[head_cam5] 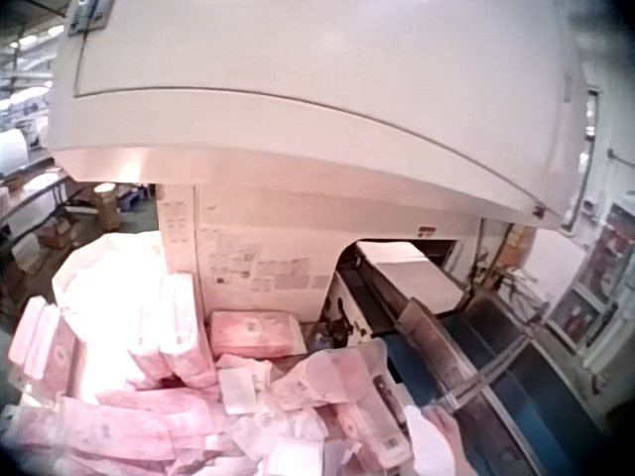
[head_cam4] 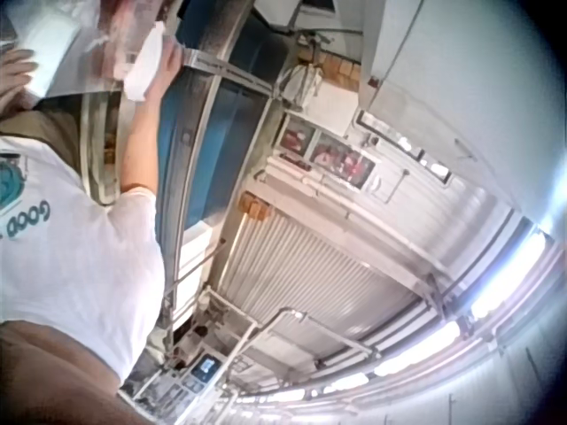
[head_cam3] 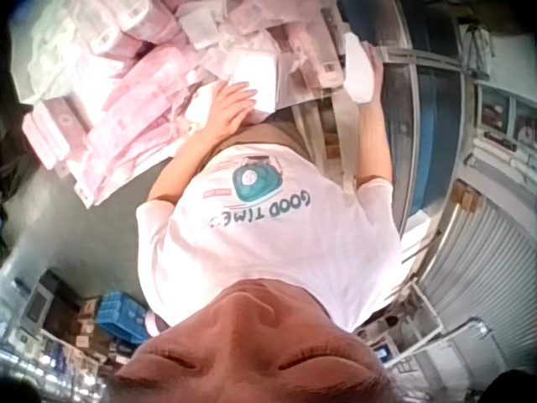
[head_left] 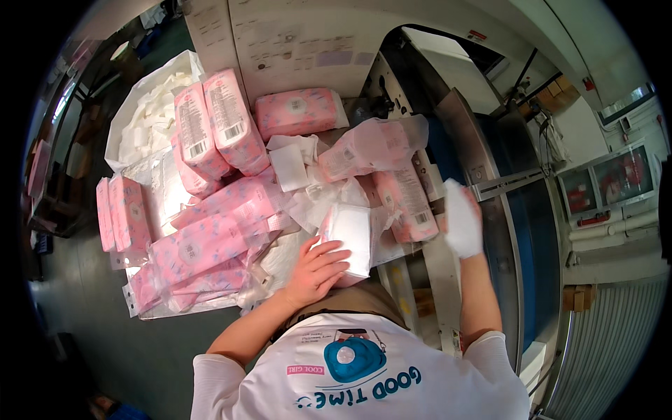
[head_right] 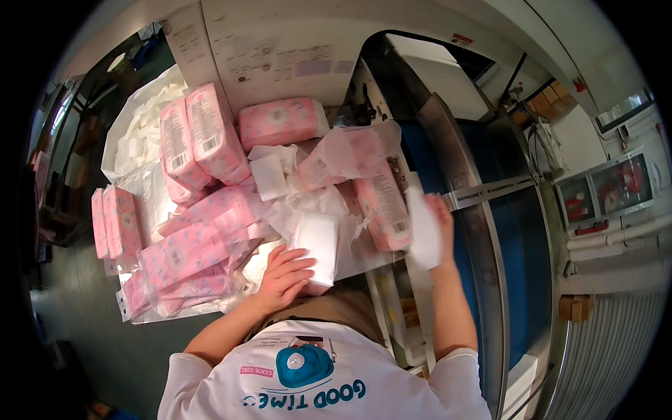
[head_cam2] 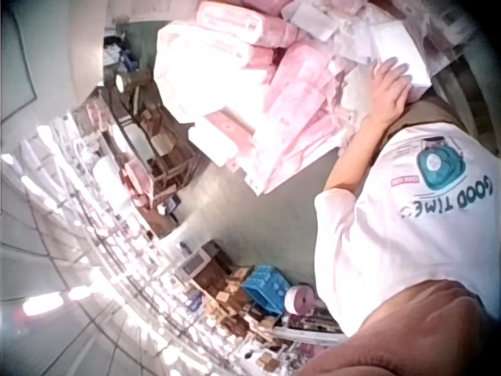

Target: The person takes white rectangular pads from a pile, aligns them into stacks, and places them onto a moving conveyor belt; they also gather empty pink plastic bags and interact with a machine control panel.

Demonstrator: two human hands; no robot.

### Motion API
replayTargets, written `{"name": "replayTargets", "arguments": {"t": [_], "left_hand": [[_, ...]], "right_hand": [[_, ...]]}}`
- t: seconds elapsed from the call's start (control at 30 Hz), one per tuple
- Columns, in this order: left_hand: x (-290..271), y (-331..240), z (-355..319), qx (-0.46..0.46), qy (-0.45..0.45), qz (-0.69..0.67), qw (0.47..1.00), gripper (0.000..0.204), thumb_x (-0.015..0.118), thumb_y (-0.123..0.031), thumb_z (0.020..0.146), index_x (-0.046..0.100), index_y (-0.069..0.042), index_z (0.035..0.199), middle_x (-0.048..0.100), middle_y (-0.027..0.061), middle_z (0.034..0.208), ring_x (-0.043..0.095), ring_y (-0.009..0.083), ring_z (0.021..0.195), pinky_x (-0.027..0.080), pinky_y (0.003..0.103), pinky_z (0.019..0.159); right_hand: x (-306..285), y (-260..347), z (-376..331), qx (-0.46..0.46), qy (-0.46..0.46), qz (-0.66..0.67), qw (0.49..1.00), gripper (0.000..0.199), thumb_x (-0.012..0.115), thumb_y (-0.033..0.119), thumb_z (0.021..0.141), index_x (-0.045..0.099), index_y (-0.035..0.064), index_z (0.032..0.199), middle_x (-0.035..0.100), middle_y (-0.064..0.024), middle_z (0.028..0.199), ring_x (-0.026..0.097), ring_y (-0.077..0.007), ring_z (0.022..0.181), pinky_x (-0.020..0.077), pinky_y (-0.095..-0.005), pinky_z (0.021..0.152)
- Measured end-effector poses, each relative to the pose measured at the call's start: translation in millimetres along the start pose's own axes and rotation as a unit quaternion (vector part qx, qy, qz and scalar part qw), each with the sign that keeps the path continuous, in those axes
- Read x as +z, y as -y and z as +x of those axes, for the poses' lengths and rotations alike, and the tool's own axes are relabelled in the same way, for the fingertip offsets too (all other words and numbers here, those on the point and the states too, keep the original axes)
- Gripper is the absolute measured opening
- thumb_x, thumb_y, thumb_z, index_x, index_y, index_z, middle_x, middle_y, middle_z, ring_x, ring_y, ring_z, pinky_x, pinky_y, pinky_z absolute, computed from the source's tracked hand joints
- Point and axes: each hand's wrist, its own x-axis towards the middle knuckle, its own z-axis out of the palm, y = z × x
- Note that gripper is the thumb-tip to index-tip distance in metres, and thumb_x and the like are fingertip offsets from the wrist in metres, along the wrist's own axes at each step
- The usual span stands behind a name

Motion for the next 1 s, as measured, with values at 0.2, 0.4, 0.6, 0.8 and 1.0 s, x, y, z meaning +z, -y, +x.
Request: {"name": "replayTargets", "arguments": {"t": [0.2, 0.4, 0.6, 0.8, 1.0], "left_hand": [[28.8, -2.4, 21.3, 0.056, 0.021, -0.073, 0.996, 0.013, 0.065, -0.006, 0.072, 0.064, -0.008, 0.086, 0.064, 0.0032, 0.098, 0.056, 0.0233, 0.102, 0.027, 0.049, 0.104], [58.0, 3.0, 37.2, -0.024, 0.066, 0.017, 0.997, 0.013, 0.066, -0.007, 0.069, 0.063, -0.006, 0.081, 0.062, 0.0057, 0.085, 0.057, 0.0227, 0.092, 0.031, 0.048, 0.101], [179.1, 41.3, 38.1, 0.028, 0.226, 0.177, 0.957, 0.013, 0.057, -0.018, 0.071, 0.063, -0.008, 0.076, 0.060, 0.0057, 0.079, 0.054, 0.0239, 0.088, 0.031, 0.045, 0.100], [231.6, 43.0, 51.1, 0.126, 0.218, 0.105, 0.962, 0.018, 0.056, -0.013, 0.072, 0.061, -0.007, 0.088, 0.059, 0.0088, 0.089, 0.052, 0.0259, 0.094, 0.031, 0.044, 0.100], [108.8, 61.6, -7.8, -0.133, 0.017, -0.064, 0.989, 0.032, 0.059, -0.006, 0.075, 0.056, -0.004, 0.107, 0.056, 0.0140, 0.105, 0.049, 0.0307, 0.107, 0.035, 0.044, 0.095]], "right_hand": [[40.8, -145.1, -50.1, 0.071, 0.109, -0.171, 0.977, 0.022, 0.050, 0.014, 0.091, 0.059, 0.0013, 0.107, 0.063, -0.0075, 0.098, 0.060, -0.0178, 0.086, 0.0475, -0.0288, 0.078], [69.0, -178.8, -76.3, 0.305, 0.154, 0.191, 0.920, 0.044, 0.028, 0.029, 0.098, 0.032, 0.0085, 0.137, 0.041, -0.0091, 0.131, 0.045, -0.0205, 0.117, 0.0339, -0.0316, 0.101], [-52.5, -240.8, -135.4, 0.437, -0.038, 0.181, 0.880, 0.028, 0.053, 0.036, 0.087, 0.063, 0.0096, 0.090, 0.059, -0.0053, 0.065, 0.049, -0.0170, 0.042, 0.0370, -0.0298, 0.033], [-61.5, -119.9, -191.2, 0.198, -0.023, -0.179, 0.964, 0.021, 0.051, 0.020, 0.091, 0.058, 0.0023, 0.099, 0.053, -0.0018, 0.080, 0.048, -0.0094, 0.074, 0.0411, -0.0235, 0.067], [-43.6, -72.7, -184.2, 0.179, 0.285, -0.175, 0.925, 0.019, 0.053, 0.003, 0.086, 0.060, 0.0042, 0.104, 0.054, -0.0048, 0.092, 0.052, -0.0131, 0.084, 0.0402, -0.0231, 0.077]]}}
